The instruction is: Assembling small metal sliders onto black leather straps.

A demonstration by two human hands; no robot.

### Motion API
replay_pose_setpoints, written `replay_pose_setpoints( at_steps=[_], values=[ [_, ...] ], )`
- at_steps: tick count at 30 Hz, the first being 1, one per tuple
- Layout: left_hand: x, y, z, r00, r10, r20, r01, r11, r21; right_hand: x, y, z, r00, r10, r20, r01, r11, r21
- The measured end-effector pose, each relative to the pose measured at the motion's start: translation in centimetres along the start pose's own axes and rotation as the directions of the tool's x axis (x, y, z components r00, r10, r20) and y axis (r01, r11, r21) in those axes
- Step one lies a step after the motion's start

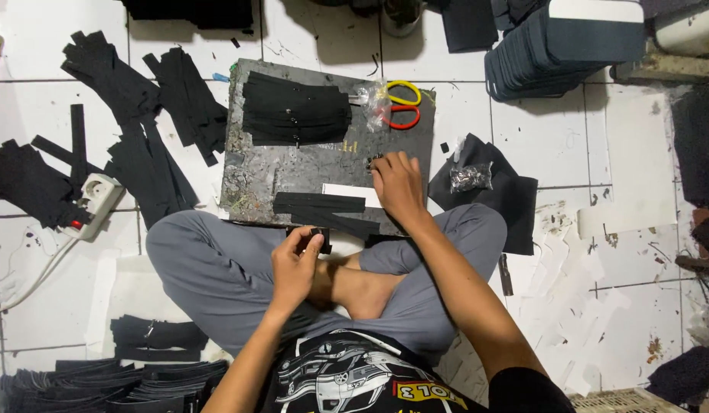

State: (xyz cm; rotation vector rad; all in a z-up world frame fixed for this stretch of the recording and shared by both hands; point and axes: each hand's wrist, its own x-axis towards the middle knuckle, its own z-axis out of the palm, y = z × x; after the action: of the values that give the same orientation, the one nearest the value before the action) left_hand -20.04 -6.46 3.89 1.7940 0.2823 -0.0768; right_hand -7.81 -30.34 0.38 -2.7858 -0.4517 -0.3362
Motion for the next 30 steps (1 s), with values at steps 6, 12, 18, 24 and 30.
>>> replay_pose_setpoints(
  at_steps=[6, 12, 18, 24, 30],
  values=[
    [0.1, 1.3, 0.0, 0.999, -0.030, -0.018, 0.028, 0.997, -0.065, -2.5, -1.4, -0.5, 0.799, 0.498, 0.338, -0.407, 0.033, 0.913],
    [0.0, 1.4, 0.3, 1.000, -0.023, -0.003, 0.023, 0.996, -0.082, -4.0, -5.0, -5.4, 0.806, 0.340, 0.484, -0.251, -0.545, 0.800],
    [-0.2, 2.9, 0.4, 1.000, 0.000, 0.012, 0.001, 0.993, -0.122, -5.7, -6.4, -5.9, 0.816, 0.315, 0.485, -0.196, -0.639, 0.743],
    [-0.6, 3.2, 0.3, 1.000, 0.018, 0.017, -0.016, 0.991, -0.133, -7.2, -7.9, -6.5, 0.803, 0.332, 0.494, -0.194, -0.638, 0.745],
    [-1.0, 4.2, 0.1, 0.996, 0.083, 0.014, -0.080, 0.987, -0.139, -8.5, -8.9, -6.8, 0.806, 0.366, 0.465, -0.171, -0.608, 0.775]
  ],
)
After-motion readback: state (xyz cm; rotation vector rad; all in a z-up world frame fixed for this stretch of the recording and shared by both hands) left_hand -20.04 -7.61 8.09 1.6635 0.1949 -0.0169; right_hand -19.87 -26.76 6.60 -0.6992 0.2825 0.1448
